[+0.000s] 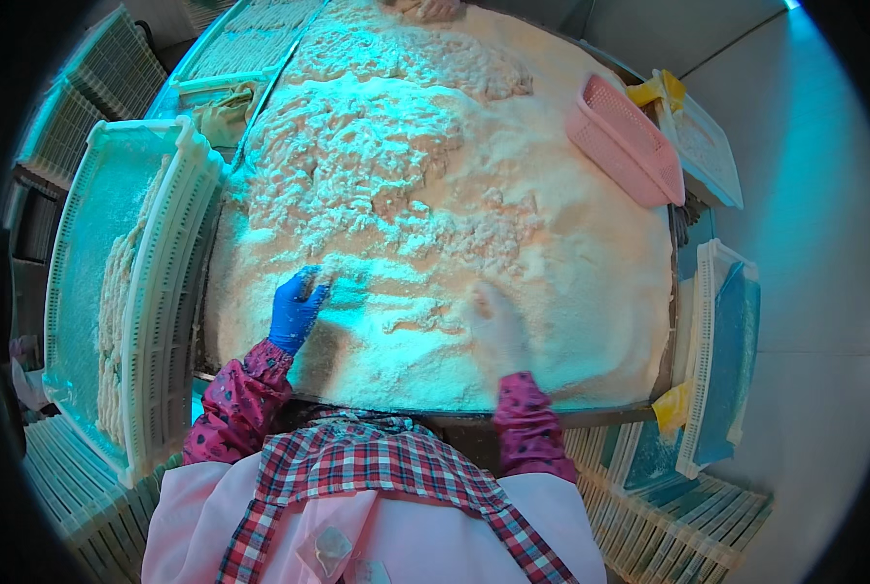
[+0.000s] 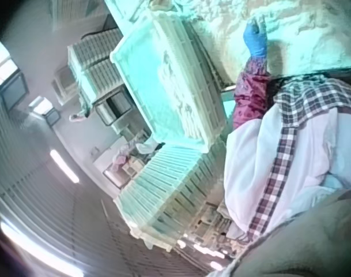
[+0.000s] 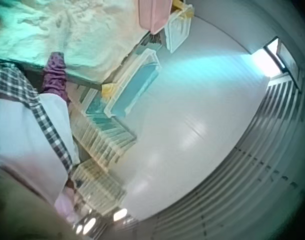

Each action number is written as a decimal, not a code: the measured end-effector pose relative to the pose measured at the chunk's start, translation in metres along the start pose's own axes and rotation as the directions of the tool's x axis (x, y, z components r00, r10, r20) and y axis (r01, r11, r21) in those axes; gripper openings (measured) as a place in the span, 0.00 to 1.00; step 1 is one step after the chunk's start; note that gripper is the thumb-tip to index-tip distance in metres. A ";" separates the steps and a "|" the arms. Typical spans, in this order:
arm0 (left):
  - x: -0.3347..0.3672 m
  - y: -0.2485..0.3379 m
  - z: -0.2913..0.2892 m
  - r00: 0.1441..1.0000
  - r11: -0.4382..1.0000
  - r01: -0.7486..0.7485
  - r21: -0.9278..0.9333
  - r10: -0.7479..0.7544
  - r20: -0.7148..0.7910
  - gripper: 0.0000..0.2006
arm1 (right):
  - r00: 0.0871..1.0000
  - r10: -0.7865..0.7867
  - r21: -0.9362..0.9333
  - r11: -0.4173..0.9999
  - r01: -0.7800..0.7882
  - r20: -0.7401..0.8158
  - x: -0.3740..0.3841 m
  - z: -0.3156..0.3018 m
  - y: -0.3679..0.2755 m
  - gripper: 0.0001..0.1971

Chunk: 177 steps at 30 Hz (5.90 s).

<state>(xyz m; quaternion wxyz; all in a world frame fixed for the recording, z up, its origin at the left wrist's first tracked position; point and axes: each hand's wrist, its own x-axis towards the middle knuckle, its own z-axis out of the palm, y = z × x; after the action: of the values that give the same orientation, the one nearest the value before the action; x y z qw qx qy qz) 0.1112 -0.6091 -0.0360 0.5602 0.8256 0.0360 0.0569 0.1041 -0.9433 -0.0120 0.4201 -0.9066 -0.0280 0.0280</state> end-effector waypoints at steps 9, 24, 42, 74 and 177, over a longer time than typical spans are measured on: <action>-0.006 0.017 -0.023 0.998 0.992 -0.054 0.112 0.050 0.044 0.18 | 0.993 0.117 0.628 0.771 -0.107 0.026 0.007 0.016 -0.040 0.12; -0.026 0.012 0.036 0.782 0.810 -0.509 0.292 0.294 0.549 0.23 | 0.919 -0.323 -0.338 0.859 0.384 0.225 -0.027 0.039 -0.071 0.30; -0.032 0.029 0.022 0.741 0.114 0.669 -0.734 -0.181 0.647 0.22 | 0.954 -0.298 0.003 0.955 0.298 -0.015 -0.007 0.061 -0.086 0.19; -0.154 -0.001 -0.433 0.602 0.689 0.477 -0.546 -0.709 -0.368 0.37 | 0.955 -0.252 0.208 0.954 0.217 0.157 0.059 0.108 -0.130 0.20; -0.055 0.022 -0.005 0.808 -0.368 0.468 -0.804 -0.189 0.558 0.21 | 0.985 -0.024 0.423 0.905 -0.050 0.168 0.018 0.078 -0.084 0.12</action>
<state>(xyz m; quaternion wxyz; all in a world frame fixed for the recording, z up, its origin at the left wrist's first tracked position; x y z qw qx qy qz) 0.0556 -0.6197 -0.0166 0.9684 0.0202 0.1701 -0.1811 0.1140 -0.8286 0.0010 0.6035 -0.7876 -0.0508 0.1133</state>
